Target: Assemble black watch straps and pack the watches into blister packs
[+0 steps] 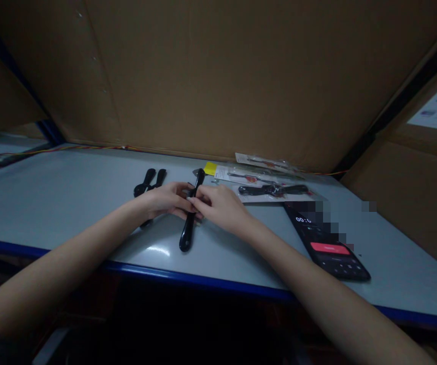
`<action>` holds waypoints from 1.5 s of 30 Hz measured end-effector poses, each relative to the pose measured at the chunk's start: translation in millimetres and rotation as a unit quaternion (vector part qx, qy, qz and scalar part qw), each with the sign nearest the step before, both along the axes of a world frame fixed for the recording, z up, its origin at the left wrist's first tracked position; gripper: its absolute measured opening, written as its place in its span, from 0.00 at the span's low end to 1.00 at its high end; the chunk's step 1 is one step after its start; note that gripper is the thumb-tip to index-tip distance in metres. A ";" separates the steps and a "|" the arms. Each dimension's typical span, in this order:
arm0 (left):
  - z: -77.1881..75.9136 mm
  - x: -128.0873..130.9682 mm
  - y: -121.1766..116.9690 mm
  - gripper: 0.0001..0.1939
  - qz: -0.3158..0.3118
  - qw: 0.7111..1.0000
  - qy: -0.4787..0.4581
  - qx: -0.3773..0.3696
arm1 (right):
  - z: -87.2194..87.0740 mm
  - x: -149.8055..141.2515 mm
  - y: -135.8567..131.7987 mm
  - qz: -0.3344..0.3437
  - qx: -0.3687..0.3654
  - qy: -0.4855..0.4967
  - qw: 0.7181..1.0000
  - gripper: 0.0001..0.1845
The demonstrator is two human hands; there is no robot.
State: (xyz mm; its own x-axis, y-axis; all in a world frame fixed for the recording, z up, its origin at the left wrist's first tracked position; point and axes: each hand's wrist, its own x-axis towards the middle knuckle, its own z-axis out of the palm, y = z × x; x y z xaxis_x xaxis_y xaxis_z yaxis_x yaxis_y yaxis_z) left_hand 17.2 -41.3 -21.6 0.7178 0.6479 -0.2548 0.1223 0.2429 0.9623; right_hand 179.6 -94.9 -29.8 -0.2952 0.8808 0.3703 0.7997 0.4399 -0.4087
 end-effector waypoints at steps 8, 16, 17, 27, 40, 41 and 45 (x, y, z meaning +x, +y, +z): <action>3.2 0.8 -1.5 0.29 0.020 1.000 0.002 -0.012 | 5.5 5.9 1.3 -0.023 0.032 -0.008 0.999 0.07; 0.9 0.5 0.2 0.33 0.018 1.000 0.011 -0.004 | 0.1 1.4 0.0 0.012 -0.013 0.005 1.000 0.11; 0.2 0.5 0.7 0.33 0.014 1.000 0.008 -0.006 | 0.0 1.0 -0.3 0.018 -0.013 0.012 1.000 0.09; -5.9 -0.5 4.5 0.30 -0.011 1.000 -0.021 -0.006 | 5.3 5.1 1.1 -0.053 0.035 -0.061 0.996 0.10; 1.5 -0.1 -0.1 0.31 0.019 1.000 0.001 -0.014 | 4.3 5.1 1.6 -0.005 -0.001 0.031 1.000 0.07; 1.4 -0.3 0.2 0.31 0.015 1.000 -0.001 -0.012 | 5.8 7.2 1.8 0.002 0.003 0.024 1.000 0.08; -0.6 -1.2 1.4 0.28 0.003 1.000 -0.011 -0.004 | 7.8 11.9 3.0 0.005 0.009 -0.027 1.000 0.07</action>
